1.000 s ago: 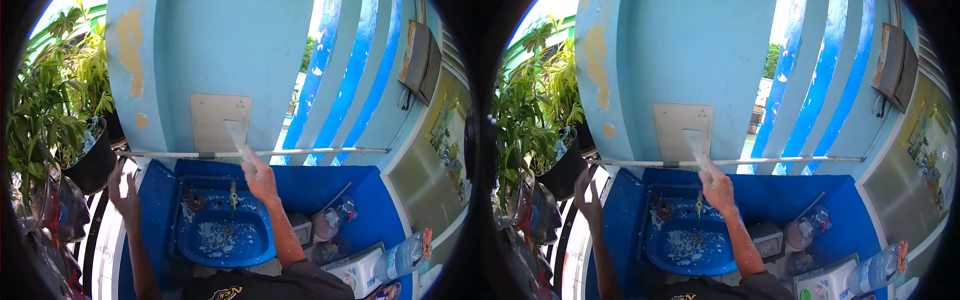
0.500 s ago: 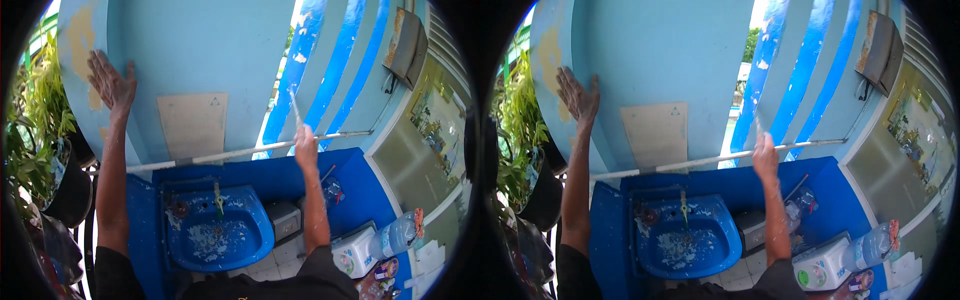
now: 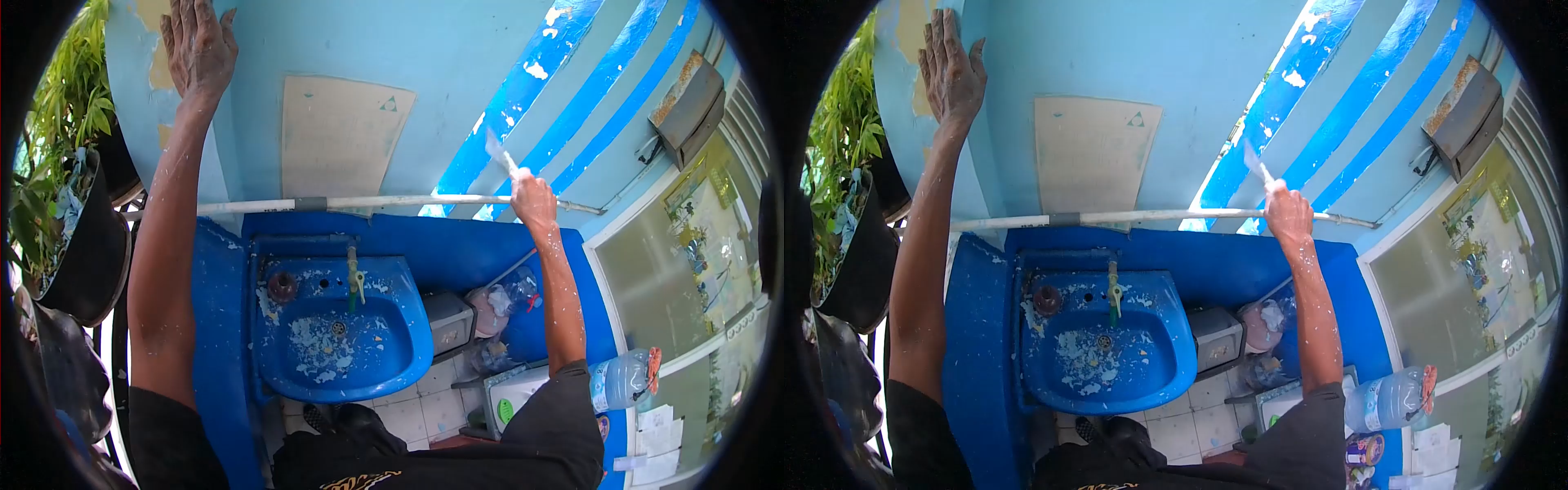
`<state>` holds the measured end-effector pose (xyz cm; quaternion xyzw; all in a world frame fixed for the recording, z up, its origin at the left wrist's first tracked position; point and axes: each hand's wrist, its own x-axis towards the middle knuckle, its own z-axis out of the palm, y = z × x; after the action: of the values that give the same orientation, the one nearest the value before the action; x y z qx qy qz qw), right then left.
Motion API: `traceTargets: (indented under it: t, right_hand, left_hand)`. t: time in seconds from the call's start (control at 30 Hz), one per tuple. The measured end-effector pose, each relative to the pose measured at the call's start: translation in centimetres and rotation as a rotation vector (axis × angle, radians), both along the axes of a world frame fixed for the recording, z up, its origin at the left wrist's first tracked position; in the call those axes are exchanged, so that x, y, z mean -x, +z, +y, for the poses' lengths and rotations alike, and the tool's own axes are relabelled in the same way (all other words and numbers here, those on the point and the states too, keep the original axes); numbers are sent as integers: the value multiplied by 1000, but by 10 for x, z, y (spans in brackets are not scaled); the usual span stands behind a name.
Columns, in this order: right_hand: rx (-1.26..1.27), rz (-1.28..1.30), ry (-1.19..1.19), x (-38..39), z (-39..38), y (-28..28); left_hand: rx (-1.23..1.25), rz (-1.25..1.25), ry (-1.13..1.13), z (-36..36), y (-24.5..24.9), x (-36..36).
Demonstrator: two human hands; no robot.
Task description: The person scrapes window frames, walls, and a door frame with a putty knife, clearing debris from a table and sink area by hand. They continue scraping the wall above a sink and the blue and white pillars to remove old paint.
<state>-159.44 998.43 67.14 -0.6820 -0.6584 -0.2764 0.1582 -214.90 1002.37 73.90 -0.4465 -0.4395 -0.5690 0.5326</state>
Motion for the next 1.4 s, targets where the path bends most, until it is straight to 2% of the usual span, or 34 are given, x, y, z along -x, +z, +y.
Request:
traceTargets:
  t: [0.03,0.07,0.17,0.3,0.33,0.47,0.57,0.7,0.73,0.83,0.97,1.17,1.2,1.3,1.4]
  right_hand:
    - [4,10,4,8,-6,6]
    - [-96,118,13,18,-14,12]
    - [139,-65,1,9,-5,4]
    - [-50,-7,-48,26,-15,11]
    - [90,-178,-24,15,-8,4]
    - [-143,-48,-61,25,-18,10]
    - [63,-163,-13,11,-6,-3]
    - [-24,-189,-74,23,-11,7]
    - [22,-287,-2,16,-10,1]
    - [-151,-198,-46,18,-10,13]
    - [21,-303,-44,21,-15,16]
    - [-34,-339,-97,29,-17,22]
    - [-117,-324,-109,30,-19,25]
    - [-53,-435,-84,43,-26,32]
    - [-160,-294,-112,35,-19,43]
  left_hand:
    - [-7,4,-15,0,1,0]
    - [-12,-30,28,1,1,-1]
    - [33,-96,113,-2,0,-7]
    - [137,-99,80,-10,-2,-9]
    - [138,-91,69,-13,-2,-10]
    - [116,-88,89,-8,-4,-5]
    - [92,-76,89,-7,-3,-9]
    - [123,-105,91,-10,-6,-9]
    - [137,-102,82,-11,-4,-9]
    - [114,-97,47,-10,-4,-8]
    - [131,-120,71,-8,-5,-8]
    - [113,-120,22,-9,-5,-8]
    - [113,-127,27,-9,-5,-8]
    - [114,-138,33,-10,-4,-6]
    - [114,-124,18,-8,-7,-8]
